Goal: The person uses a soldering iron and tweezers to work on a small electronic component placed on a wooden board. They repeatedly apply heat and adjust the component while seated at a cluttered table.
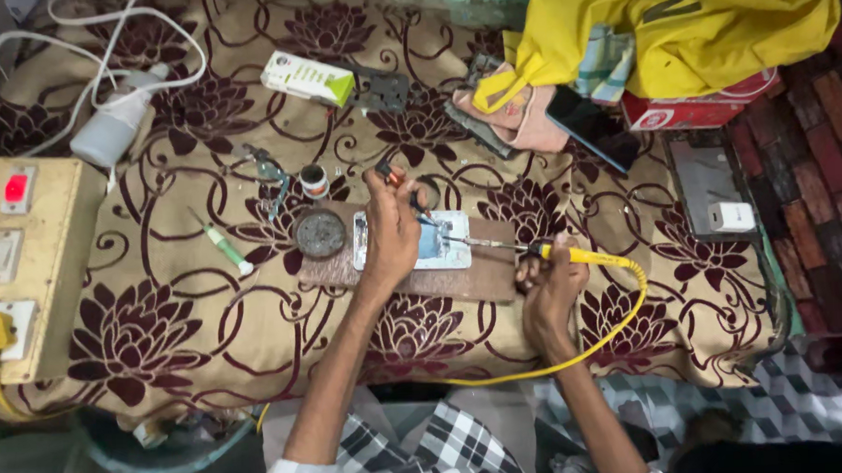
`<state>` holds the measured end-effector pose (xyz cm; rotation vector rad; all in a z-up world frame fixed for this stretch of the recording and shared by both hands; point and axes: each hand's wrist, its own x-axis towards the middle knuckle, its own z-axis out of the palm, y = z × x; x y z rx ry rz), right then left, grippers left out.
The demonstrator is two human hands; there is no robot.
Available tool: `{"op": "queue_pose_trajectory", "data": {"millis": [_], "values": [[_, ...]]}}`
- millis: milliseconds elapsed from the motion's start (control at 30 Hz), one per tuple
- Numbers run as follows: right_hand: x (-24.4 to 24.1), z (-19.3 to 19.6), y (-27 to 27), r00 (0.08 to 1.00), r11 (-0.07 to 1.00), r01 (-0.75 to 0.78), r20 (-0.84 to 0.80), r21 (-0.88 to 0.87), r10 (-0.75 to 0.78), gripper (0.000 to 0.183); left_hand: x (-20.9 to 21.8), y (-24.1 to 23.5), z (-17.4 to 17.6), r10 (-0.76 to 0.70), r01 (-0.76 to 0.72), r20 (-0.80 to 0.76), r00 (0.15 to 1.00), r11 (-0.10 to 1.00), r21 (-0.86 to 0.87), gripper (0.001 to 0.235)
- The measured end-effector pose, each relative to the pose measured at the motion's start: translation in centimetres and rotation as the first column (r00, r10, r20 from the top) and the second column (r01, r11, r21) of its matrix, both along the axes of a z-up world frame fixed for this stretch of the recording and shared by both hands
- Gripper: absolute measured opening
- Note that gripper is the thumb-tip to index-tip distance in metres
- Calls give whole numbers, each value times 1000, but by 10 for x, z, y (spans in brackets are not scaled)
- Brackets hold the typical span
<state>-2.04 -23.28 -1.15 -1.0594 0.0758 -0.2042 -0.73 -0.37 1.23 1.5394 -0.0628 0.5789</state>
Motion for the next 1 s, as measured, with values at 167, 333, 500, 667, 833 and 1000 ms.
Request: {"op": "queue_pose_trajectory", "data": {"millis": [167, 333, 500, 667, 833, 1000], "values": [[2, -1, 3, 998, 999, -6, 63, -36, 8, 23, -2, -1, 10, 33, -33, -17, 999, 999, 33, 17], [3, 4, 4, 999, 1000, 16, -28, -5, -16, 20, 2, 2, 15, 63, -62, -17, 998, 997, 49, 17], [1, 2, 1, 999, 995, 3, -37, -99, -7, 21, -2, -1, 13, 47, -47, -35, 998, 999, 9, 15], [-4, -4, -2, 999, 1000, -9, 44, -8, 10, 24, -5, -2, 9, 42, -42, 10, 999, 998, 44, 14], [-2, 3, 0, 999, 996, -35, 24, -79, 37, 21, 1, 0, 11, -5, 6, -41, 999, 1000, 25, 14], [0, 2, 1, 1000, 999, 23, 12, 23, -24, 17, 0, 2, 9, 6, -7, 23, 1000, 999, 53, 12]]}}
